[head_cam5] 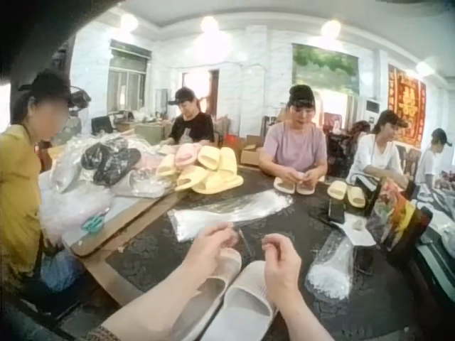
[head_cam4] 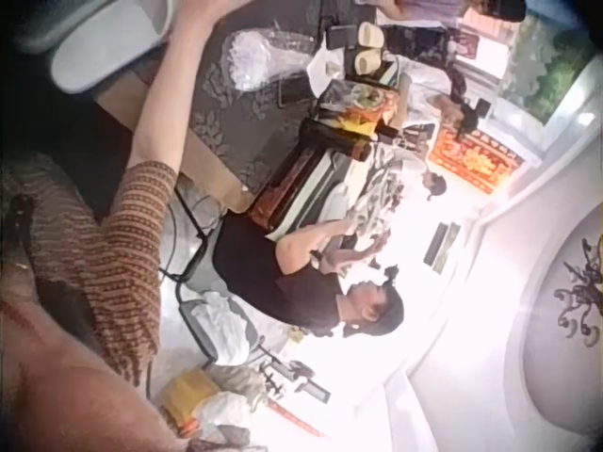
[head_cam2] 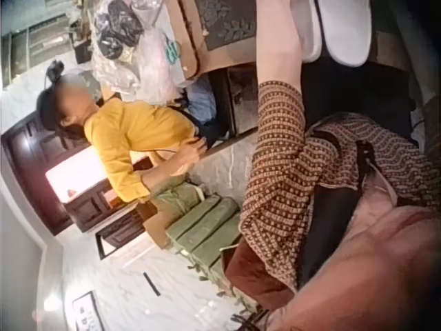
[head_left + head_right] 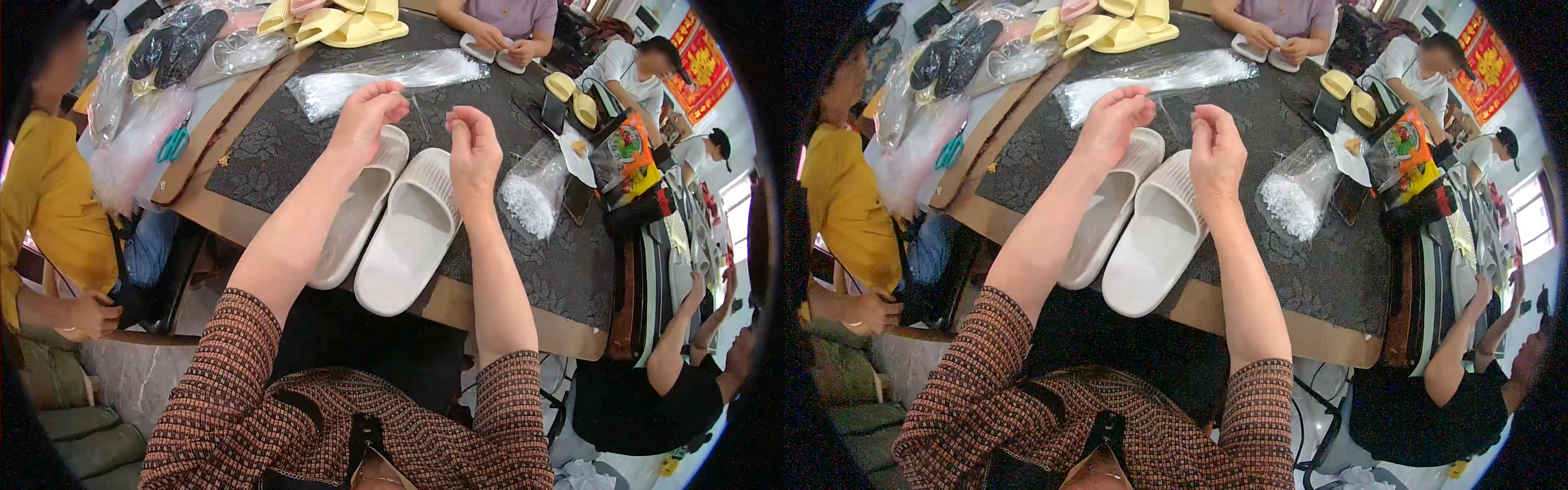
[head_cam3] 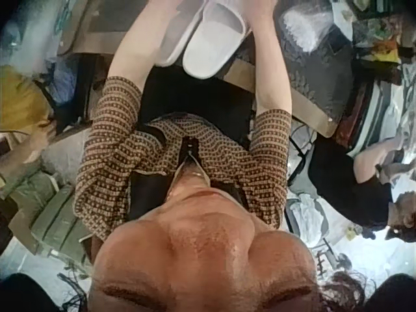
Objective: The person connects pairs of slippers together by taking slippers on the table and threading plastic tag fasteners through them by hand.
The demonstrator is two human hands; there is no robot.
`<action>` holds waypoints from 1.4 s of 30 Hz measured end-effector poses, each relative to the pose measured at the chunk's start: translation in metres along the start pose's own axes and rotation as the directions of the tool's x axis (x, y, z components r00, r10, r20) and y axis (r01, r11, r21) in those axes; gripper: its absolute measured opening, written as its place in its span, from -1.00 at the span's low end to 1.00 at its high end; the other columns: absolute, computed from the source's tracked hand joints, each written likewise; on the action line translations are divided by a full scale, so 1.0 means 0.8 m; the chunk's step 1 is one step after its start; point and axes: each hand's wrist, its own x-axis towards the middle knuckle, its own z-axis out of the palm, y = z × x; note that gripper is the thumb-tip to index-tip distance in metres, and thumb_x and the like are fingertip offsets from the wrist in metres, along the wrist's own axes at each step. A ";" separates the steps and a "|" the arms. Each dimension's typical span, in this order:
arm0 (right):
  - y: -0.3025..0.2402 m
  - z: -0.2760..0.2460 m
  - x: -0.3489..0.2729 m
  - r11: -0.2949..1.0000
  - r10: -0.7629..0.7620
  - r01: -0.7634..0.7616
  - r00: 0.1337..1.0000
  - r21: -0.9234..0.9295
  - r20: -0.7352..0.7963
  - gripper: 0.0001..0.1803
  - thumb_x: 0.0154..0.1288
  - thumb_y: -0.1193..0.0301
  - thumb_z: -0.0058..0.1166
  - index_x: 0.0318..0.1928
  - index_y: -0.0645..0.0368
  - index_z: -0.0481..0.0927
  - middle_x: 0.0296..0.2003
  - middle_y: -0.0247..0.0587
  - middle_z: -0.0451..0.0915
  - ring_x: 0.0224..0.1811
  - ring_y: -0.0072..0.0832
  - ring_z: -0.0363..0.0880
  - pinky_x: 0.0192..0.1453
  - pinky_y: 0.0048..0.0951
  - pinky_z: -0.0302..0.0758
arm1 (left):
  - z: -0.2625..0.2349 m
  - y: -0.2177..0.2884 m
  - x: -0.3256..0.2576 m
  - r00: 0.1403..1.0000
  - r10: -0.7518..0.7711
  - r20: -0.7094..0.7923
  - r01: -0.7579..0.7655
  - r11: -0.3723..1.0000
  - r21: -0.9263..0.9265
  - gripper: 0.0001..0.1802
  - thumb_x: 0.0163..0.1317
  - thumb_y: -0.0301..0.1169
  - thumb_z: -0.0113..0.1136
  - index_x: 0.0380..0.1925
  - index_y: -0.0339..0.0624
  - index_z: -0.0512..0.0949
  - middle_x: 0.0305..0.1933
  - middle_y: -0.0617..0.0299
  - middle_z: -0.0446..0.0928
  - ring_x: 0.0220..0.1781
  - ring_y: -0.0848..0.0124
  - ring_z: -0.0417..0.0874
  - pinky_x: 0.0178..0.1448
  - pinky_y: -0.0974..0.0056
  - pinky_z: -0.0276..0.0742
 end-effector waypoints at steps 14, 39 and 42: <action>-0.081 0.010 -0.098 0.569 0.036 0.530 0.748 -0.629 0.663 -0.75 0.23 0.33 0.06 -0.13 0.17 0.51 -0.41 -0.07 0.54 -0.30 -0.17 0.56 -0.24 -0.20 0.53 | -0.134 0.007 0.014 0.924 0.232 -0.304 -0.098 0.912 0.399 -0.78 0.18 -0.55 -0.04 -0.19 -0.34 0.50 -0.42 0.20 0.54 -0.51 0.51 0.51 -0.44 0.44 0.45; -0.104 -0.379 -0.080 0.046 0.092 -0.141 0.986 -0.989 -0.136 -0.75 0.37 0.35 -0.16 -0.13 0.17 0.56 -0.29 0.04 0.59 -0.18 -0.01 0.54 -0.11 -0.13 0.44 | -0.135 0.002 0.006 0.939 0.112 -0.325 0.000 0.945 0.326 -0.81 0.18 -0.55 -0.04 -0.21 -0.25 0.47 -0.45 0.23 0.52 -0.53 0.53 0.49 -0.50 0.44 0.41; -0.096 -0.349 -0.072 0.188 0.063 -0.055 0.997 -0.981 -0.044 -0.74 0.36 0.34 -0.14 -0.12 0.17 0.58 -0.29 0.11 0.61 -0.23 0.01 0.58 -0.13 -0.13 0.47 | -0.131 0.001 0.007 0.940 0.114 -0.322 -0.001 0.944 0.331 -0.81 0.18 -0.55 -0.04 -0.20 -0.26 0.47 -0.44 0.23 0.52 -0.54 0.53 0.49 -0.49 0.44 0.42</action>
